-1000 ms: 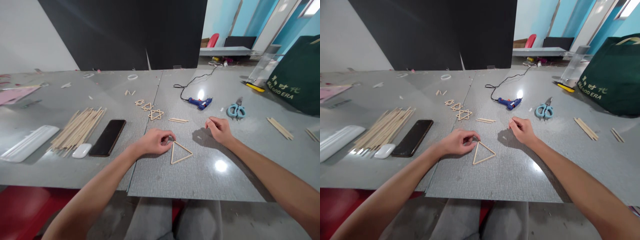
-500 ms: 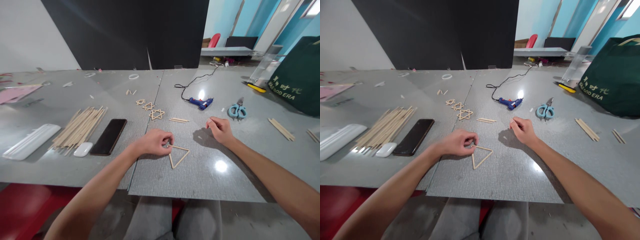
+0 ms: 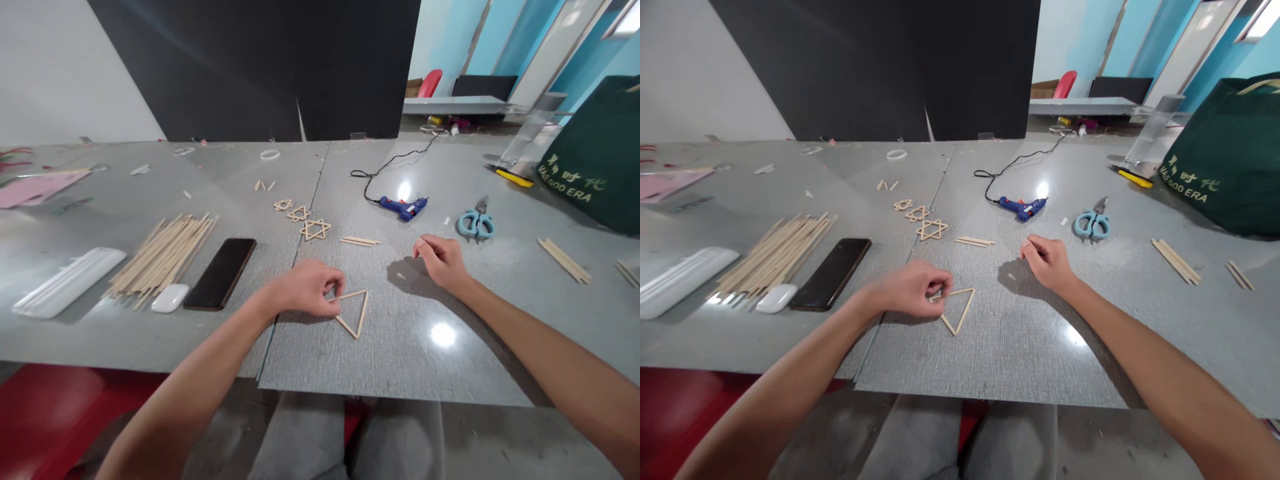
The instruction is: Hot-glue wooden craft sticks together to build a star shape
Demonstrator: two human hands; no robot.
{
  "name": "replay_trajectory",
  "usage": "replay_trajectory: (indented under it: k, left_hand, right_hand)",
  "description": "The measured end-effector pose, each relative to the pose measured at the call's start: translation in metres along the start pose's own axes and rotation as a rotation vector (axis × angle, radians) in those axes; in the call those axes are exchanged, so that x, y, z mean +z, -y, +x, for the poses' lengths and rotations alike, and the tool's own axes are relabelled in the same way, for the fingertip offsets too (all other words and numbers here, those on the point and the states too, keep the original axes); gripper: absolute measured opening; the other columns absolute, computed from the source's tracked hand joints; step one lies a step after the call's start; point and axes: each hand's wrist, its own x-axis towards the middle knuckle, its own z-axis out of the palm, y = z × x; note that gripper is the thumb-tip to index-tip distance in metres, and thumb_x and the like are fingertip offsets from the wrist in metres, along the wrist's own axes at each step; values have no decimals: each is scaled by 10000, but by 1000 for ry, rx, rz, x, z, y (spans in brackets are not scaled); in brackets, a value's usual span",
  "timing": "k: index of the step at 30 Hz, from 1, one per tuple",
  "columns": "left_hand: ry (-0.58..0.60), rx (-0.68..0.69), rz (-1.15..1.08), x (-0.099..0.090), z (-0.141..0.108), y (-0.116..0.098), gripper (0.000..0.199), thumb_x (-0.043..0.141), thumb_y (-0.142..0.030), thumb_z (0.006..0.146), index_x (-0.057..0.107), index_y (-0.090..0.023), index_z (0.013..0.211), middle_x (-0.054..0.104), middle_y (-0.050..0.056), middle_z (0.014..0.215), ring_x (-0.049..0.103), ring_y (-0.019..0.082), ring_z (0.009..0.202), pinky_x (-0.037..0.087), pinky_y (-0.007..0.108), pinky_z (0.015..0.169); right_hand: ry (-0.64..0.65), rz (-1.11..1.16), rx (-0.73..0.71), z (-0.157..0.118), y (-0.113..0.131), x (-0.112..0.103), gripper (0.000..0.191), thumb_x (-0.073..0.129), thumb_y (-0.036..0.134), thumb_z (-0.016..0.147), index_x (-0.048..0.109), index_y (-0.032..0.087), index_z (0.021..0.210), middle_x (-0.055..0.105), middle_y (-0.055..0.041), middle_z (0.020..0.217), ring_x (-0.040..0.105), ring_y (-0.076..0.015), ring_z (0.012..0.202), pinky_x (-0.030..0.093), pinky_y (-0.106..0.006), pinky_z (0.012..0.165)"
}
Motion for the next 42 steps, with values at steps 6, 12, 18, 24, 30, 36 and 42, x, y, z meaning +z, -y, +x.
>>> replay_trajectory:
  k: [6,12,18,24,30,36,42]
  left_hand:
    - [-15,-11,21,-1,-1,-1,184,684,-268,747,706,-213,920,545,-69,636,489,128,601,318,288,659]
    - [-84,-90,98,2,1,0,143,672,-312,813,735,-219,902,613,-31,671,526,153,614,303,307,646]
    - [-180,-315,251,-3,1,2,126,690,-320,840,764,-224,875,734,32,791,612,209,687,333,326,657]
    - [-185,-406,270,-6,0,-1,172,665,-348,869,773,-228,927,761,59,864,648,246,736,352,340,674]
    - [-249,-389,219,0,5,7,180,619,-322,921,753,-223,988,725,39,798,625,225,700,336,333,649]
    - [-482,-77,-85,13,10,15,168,579,-299,974,686,-202,1061,705,-1,767,614,151,663,429,285,651]
    - [-709,170,-263,21,7,-1,84,615,-245,980,670,-195,1020,764,38,889,659,125,725,509,245,653]
  right_hand:
    - [-2,6,-22,0,0,0,413,521,366,988,623,188,629,343,55,461,310,-98,429,227,-282,476]
    - [-1,12,-24,-1,-1,0,420,528,363,998,626,183,631,360,52,469,329,-97,431,235,-281,476]
    - [-13,8,-29,0,-1,0,413,530,352,995,617,189,626,421,39,492,376,-103,449,281,-277,501]
    - [-14,4,12,0,-1,1,420,518,385,991,614,198,627,432,34,492,401,-117,466,308,-282,524]
    - [-16,-17,11,0,-2,1,435,509,396,999,612,199,625,385,42,476,382,-117,457,299,-286,523]
    - [77,17,-11,0,4,1,399,534,396,1008,645,188,686,396,52,496,346,-104,457,256,-277,498]
    - [328,104,94,-5,18,9,408,570,501,1018,730,164,852,421,55,552,337,-103,499,258,-261,507]
